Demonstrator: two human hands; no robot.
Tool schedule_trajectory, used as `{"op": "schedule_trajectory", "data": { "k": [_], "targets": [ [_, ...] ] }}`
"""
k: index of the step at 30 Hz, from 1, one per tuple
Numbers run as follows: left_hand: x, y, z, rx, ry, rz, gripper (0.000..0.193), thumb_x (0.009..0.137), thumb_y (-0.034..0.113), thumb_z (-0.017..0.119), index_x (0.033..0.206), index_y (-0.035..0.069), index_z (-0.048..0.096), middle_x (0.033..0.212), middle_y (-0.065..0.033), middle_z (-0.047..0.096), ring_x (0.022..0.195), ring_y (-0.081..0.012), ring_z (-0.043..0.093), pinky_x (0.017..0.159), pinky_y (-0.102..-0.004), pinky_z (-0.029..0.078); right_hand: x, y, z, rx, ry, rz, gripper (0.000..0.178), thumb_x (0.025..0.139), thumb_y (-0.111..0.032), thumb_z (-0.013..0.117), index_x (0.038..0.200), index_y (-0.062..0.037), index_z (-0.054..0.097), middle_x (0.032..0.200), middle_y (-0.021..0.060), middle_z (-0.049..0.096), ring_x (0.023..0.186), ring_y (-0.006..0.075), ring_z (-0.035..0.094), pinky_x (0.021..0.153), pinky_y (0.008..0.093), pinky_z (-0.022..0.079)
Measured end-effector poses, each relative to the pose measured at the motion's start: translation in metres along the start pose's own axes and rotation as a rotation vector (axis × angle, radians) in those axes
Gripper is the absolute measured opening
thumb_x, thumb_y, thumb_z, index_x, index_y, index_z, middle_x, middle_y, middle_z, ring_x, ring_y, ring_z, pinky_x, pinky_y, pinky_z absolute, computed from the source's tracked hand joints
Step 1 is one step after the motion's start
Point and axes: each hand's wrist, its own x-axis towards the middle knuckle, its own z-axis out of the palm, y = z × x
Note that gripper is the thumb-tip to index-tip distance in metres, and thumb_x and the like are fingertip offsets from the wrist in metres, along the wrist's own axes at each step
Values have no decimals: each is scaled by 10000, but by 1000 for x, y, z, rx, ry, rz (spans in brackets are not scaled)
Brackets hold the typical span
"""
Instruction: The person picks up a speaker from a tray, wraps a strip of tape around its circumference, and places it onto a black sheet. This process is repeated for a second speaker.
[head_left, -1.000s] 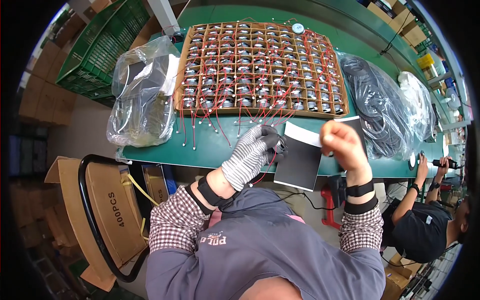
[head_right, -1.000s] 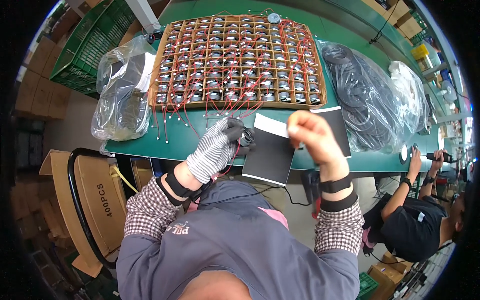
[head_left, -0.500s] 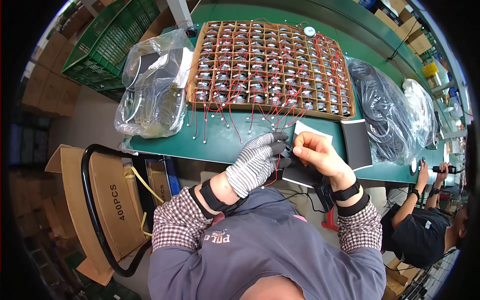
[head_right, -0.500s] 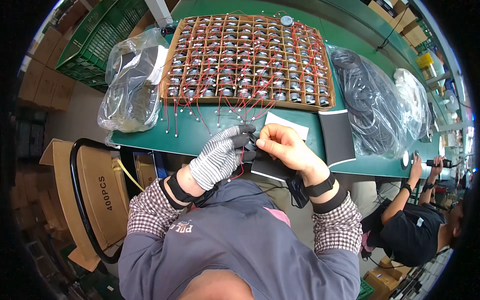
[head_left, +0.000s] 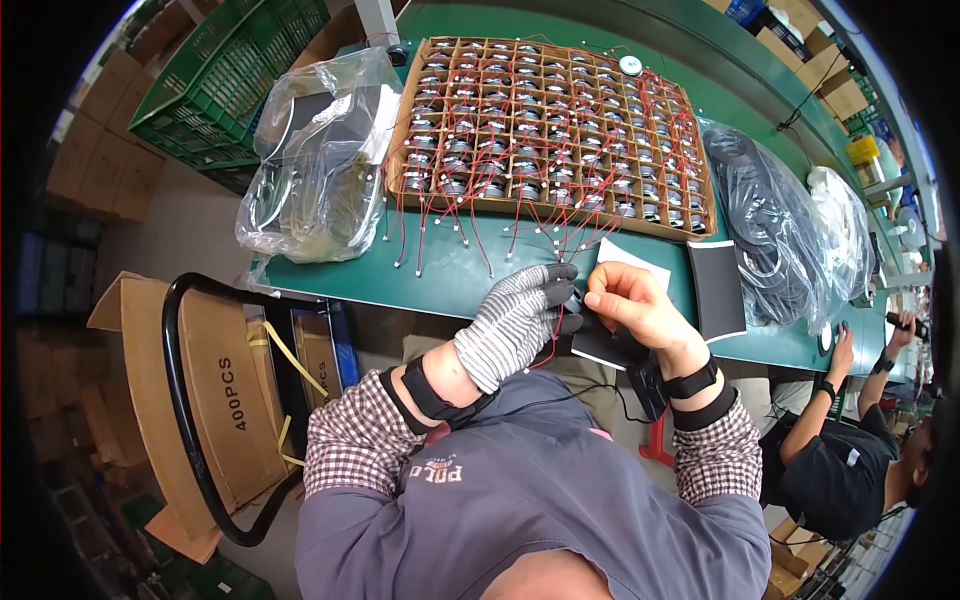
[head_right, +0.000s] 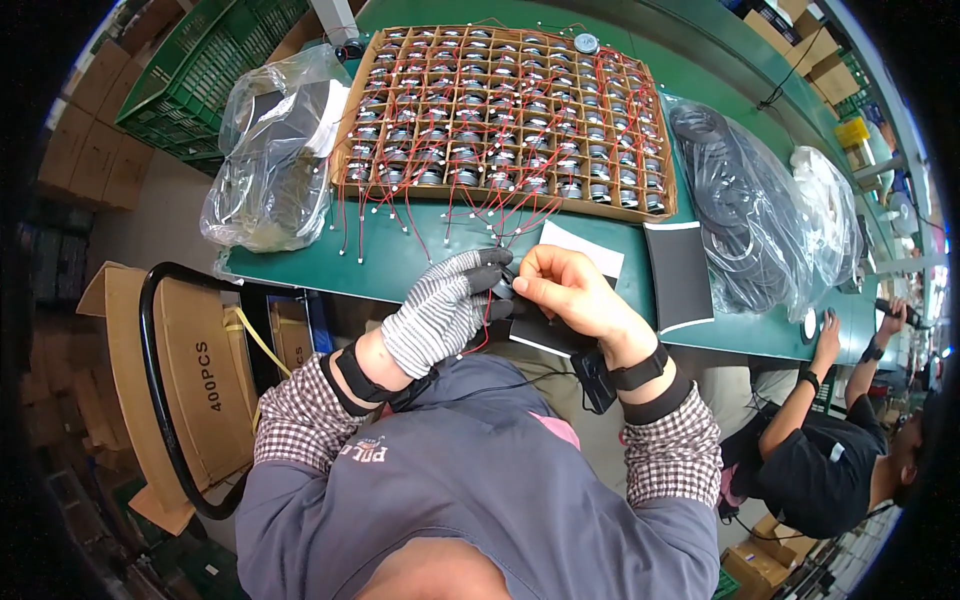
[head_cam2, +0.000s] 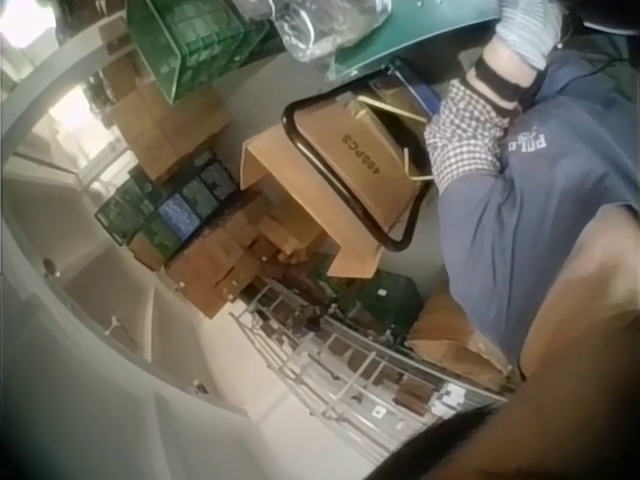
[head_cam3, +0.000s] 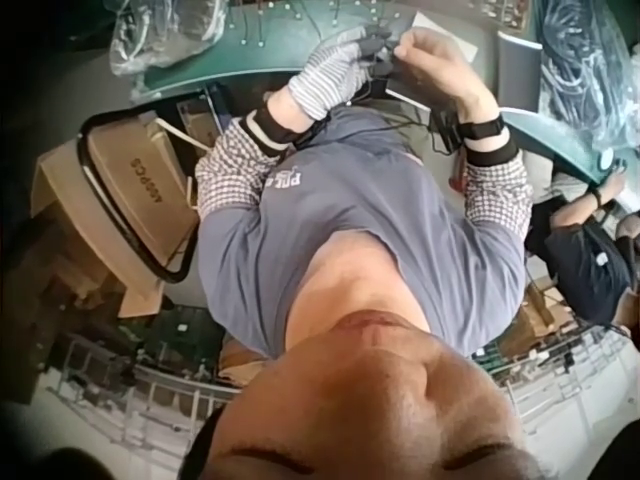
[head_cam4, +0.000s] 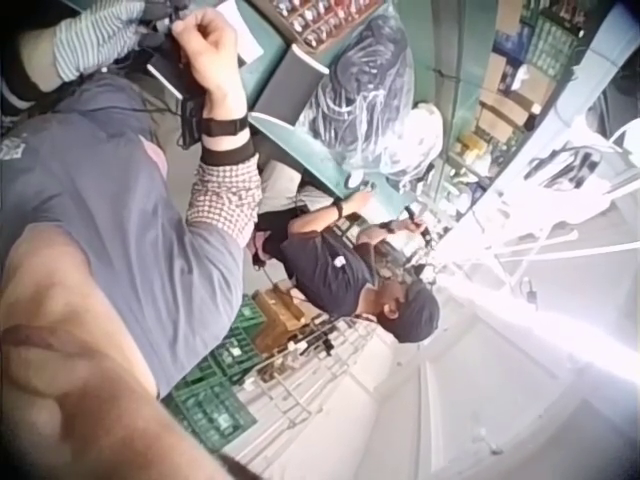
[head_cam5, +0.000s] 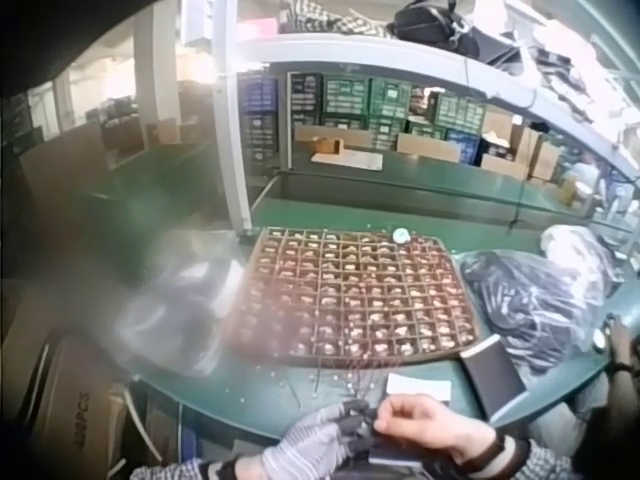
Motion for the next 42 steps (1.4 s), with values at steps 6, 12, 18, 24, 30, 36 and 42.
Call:
{"op": "schedule_trajectory", "data": {
  "k": [6,12,18,24,30,36,42],
  "targets": [
    [1,-6,-7,14,-14,42,226,834,42,550,1054,-9,548,905,-88,560,812,-165,551,679,-307,539,2,0,3,11,8,2,151,837,-171,606,767,-74,512,638,-68,464,539,14,398,472,177,322],
    [0,-5,-6,86,-37,34,262,831,32,556,1087,-9,520,918,-82,568,793,-167,576,688,-291,531,2,1,3,-53,18,3,156,838,-163,603,753,-61,519,645,-58,477,555,20,415,486,176,332],
    [-5,7,7,13,25,-54,303,831,28,562,1121,-3,483,952,-97,567,779,-172,595,689,-270,516,-3,-17,8,-115,88,11,162,839,-160,603,748,-46,532,656,-49,490,570,27,424,507,178,342],
    [-11,19,10,227,79,150,321,816,25,571,1124,-5,485,963,-86,567,805,-162,586,708,-272,513,-15,-20,-22,-31,338,-142,211,826,-202,621,707,-55,528,599,-42,484,525,46,424,474,205,336],
    [-10,19,12,538,97,486,342,801,22,575,1131,-5,487,965,-88,575,843,-156,580,732,-274,506,-22,-19,7,-749,416,-323,368,726,-271,724,559,-49,483,500,-4,465,444,98,416,419,268,331],
    [-10,14,14,309,110,395,323,793,-25,580,1104,15,504,918,-51,571,821,-109,556,708,-228,478,-13,-20,23,-1037,457,-325,399,643,-278,764,508,-42,471,483,71,456,425,193,443,418,312,353],
    [-18,18,12,232,141,312,346,806,31,579,1137,7,483,992,-102,568,854,-183,593,731,-293,524,-11,-11,15,-950,573,-343,324,648,-212,776,571,-26,523,496,48,474,429,140,429,419,278,356]
  ]
}}
